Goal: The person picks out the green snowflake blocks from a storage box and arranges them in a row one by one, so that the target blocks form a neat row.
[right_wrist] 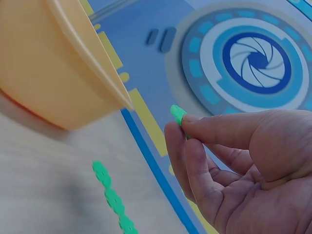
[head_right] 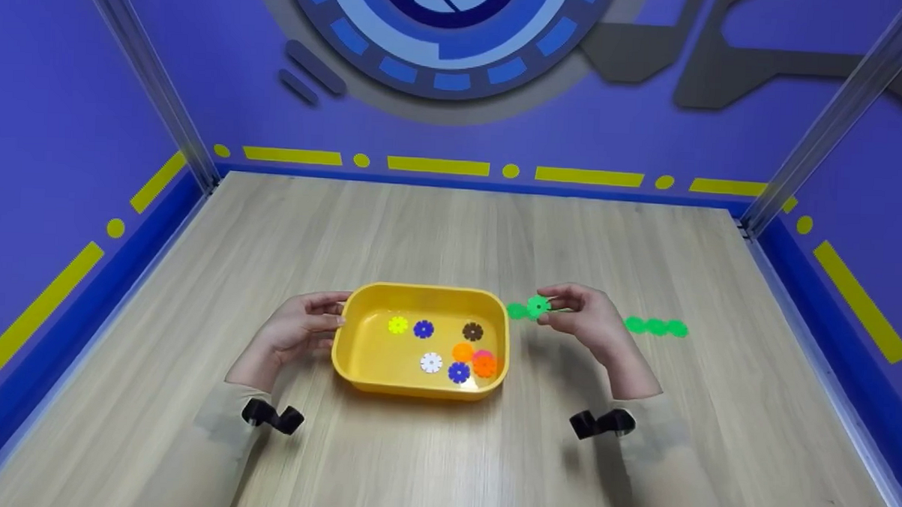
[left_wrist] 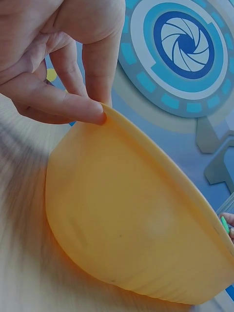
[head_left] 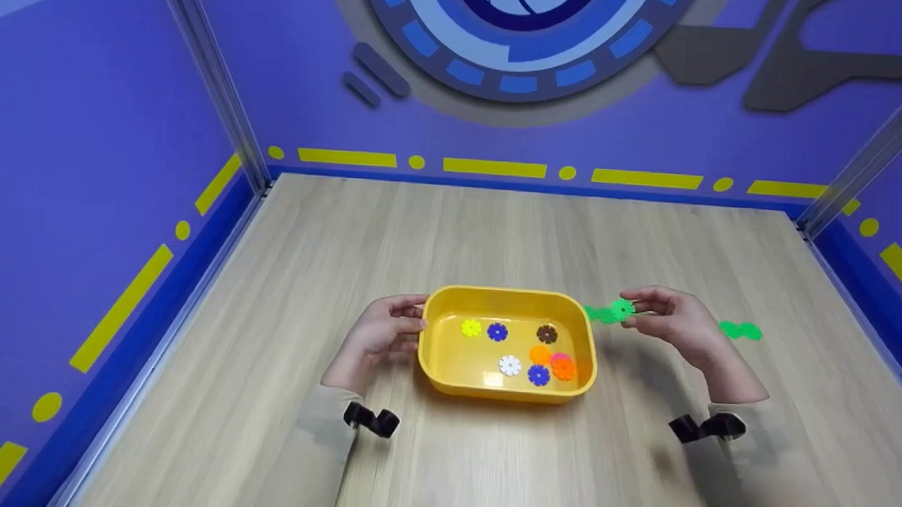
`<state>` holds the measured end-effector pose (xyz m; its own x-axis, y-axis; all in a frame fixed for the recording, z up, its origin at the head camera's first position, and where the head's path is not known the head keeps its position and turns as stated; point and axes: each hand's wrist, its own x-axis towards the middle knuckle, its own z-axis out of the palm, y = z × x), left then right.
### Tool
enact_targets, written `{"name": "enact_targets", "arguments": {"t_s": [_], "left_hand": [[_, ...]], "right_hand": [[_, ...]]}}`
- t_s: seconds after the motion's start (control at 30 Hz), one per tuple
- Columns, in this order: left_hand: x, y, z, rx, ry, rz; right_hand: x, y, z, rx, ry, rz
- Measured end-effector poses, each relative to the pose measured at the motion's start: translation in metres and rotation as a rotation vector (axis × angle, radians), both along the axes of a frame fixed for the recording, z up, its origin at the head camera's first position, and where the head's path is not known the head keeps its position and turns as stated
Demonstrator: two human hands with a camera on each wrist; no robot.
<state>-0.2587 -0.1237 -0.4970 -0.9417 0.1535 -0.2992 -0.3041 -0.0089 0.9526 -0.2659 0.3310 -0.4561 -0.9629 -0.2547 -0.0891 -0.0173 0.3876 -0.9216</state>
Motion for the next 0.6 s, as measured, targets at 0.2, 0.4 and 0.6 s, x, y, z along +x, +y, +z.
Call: {"name": "enact_targets", "arguments": {"t_s": [0.2, 0.4, 0.6], "left_hand": [[0.0, 0.0, 0.0, 0.008, -0.001, -0.004], [0.001, 0.0, 0.001, 0.001, -0.005, 0.001], [0.001, 0.0, 0.001, 0.005, -0.007, 0.01]], "right_hand": [[0.002, 0.017, -0.001, -0.019, 0.015, -0.022], [0.003, 0.033, -0.002, -0.015, 0.01, -0.049], [0.001, 0.052, -0.003, -0.077, -0.012, -0.073]]}}
